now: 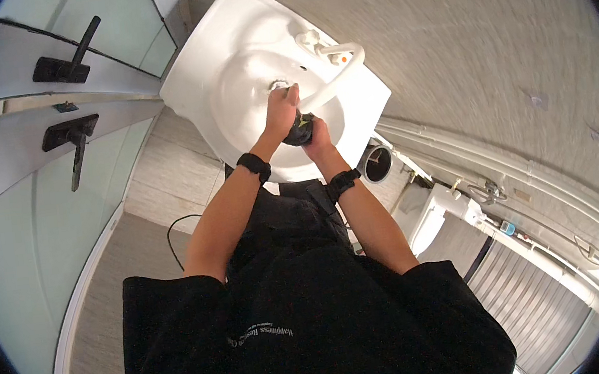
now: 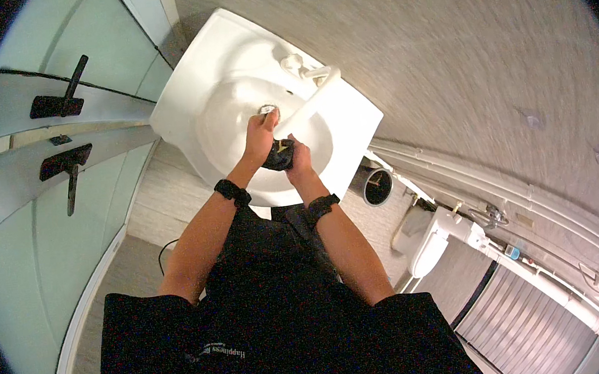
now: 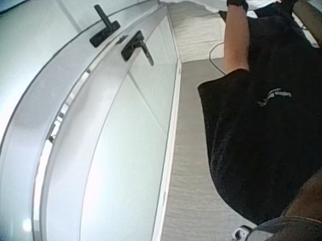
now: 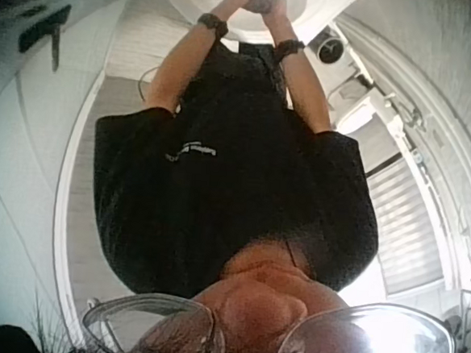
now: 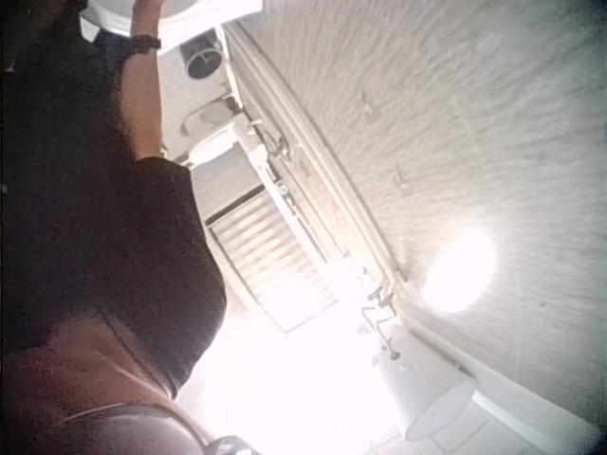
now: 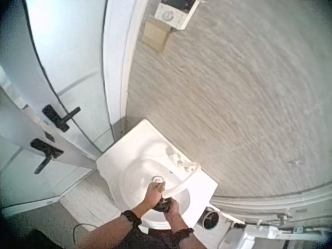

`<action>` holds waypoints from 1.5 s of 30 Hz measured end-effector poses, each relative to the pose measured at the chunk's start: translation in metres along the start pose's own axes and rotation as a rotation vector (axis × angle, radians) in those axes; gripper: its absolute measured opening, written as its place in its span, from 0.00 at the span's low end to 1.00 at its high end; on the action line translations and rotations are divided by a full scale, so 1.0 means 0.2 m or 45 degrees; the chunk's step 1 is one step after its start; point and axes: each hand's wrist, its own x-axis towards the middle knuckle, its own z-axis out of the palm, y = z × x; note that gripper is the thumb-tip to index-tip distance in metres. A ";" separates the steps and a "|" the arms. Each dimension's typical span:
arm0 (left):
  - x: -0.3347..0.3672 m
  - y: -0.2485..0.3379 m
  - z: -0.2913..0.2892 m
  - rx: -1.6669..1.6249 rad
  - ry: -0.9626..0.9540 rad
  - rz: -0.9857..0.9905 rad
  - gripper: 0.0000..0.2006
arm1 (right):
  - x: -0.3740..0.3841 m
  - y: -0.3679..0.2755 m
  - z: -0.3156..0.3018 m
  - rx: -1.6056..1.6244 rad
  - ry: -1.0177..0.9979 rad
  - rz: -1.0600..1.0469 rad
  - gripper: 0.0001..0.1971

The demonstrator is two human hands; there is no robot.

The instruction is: Washing a cleaning cloth in a bathroom sink.

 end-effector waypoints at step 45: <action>-0.03 0.00 -0.09 0.306 -0.036 0.369 0.23 | -0.03 -0.15 0.29 0.194 -0.238 -0.117 0.18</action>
